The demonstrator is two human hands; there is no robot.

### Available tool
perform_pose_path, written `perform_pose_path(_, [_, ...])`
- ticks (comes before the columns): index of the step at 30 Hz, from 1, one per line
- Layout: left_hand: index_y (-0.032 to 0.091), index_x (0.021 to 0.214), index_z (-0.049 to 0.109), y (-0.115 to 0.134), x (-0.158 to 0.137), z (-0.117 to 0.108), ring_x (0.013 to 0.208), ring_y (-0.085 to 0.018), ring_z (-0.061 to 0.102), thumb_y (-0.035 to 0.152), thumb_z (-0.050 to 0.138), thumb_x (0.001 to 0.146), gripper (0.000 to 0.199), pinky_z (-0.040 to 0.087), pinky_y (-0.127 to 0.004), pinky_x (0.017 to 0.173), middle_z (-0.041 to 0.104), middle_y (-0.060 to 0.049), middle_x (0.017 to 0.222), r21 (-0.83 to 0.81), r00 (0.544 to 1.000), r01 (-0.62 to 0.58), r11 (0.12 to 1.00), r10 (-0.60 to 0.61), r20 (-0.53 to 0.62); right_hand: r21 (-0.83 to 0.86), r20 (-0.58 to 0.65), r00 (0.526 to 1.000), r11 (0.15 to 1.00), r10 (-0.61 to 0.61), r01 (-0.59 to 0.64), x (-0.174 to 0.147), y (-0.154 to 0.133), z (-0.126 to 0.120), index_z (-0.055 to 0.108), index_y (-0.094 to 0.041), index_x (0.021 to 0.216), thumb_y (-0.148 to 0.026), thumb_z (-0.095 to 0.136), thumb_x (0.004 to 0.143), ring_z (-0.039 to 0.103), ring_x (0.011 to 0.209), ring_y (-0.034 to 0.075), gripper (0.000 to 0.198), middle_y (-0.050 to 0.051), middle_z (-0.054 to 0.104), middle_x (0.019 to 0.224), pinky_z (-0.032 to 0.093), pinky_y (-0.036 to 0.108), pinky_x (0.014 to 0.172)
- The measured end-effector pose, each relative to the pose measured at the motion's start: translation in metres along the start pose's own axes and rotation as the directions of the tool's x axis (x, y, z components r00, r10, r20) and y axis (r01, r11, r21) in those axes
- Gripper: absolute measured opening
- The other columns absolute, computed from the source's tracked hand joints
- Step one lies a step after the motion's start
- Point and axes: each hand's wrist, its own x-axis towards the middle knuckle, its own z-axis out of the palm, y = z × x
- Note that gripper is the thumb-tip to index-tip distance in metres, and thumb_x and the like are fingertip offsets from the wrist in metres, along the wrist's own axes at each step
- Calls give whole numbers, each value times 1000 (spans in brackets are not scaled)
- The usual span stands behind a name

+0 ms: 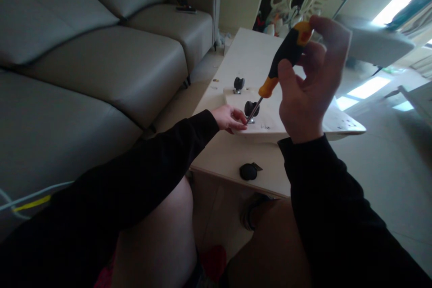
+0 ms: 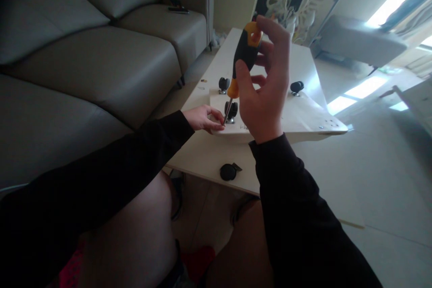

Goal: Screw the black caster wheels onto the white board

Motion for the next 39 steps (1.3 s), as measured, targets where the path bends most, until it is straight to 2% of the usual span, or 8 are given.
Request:
perform_pose_path(6, [13,82,73,-4,4,-1,68,-13,64,12,93,69,23,61,-32,71,66,-2,79,1,1000,-8,1000,8,23,35,-4,1000,999,-11,12,2,3,-3,54,-48,133,-44,71,89,70,107,23,48,-1,64,136,57,29,50])
perform_pose_path(10, [12,82,72,-6,5,-2,67,-12,62,12,92,69,24,59,-28,65,65,-2,79,-12,1000,-14,1000,15,21,47,-13,996,995,-85,85,2,1,-5,57,-44,132,-32,72,89,67,115,22,47,-2,62,138,59,25,56])
perform_pose_path(15, [12,80,71,-5,4,0,67,-11,62,11,90,71,22,56,-25,61,65,-2,79,-15,999,-25,1000,25,21,14,15,999,999,-47,46,1,-8,-2,55,-43,135,-21,66,90,63,122,21,51,-1,60,142,62,27,65])
perform_pose_path(24, [11,83,69,-5,4,0,68,-11,62,12,89,73,22,58,-27,66,64,-2,79,-7,1000,-9,1000,9,23,-11,40,998,999,-43,43,2,0,-1,50,-47,140,-21,67,84,67,108,19,64,-4,57,144,58,24,52])
perform_pose_path(28, [12,91,70,0,1,-1,69,-11,63,4,83,71,25,60,-30,68,62,-1,87,20,1000,5,1000,-5,8,-84,63,998,996,-9,14,2,6,-4,47,-51,142,-32,66,86,67,116,24,62,-4,55,150,66,34,66])
perform_pose_path(32, [14,100,69,3,0,-4,72,-12,63,-5,69,66,39,62,-34,74,59,0,92,-3,999,33,999,-33,15,-87,56,997,994,-58,63,2,9,-5,46,-50,144,-30,63,88,66,119,24,63,-4,54,151,68,41,83])
perform_pose_path(36, [16,102,68,2,1,-6,78,-15,64,-4,60,63,45,64,-37,82,61,-3,97,-47,998,66,997,-65,21,-39,30,988,988,-151,152,3,11,-4,50,-48,142,-15,61,83,68,111,20,69,-6,58,146,67,37,82])
perform_pose_path(39, [16,103,68,3,2,-5,80,-16,63,-4,58,62,47,64,-37,84,62,-4,99,-35,997,76,997,-75,21,-70,32,989,986,-147,149,3,12,-5,49,-49,143,-17,62,83,68,112,21,69,-5,59,146,67,38,80])
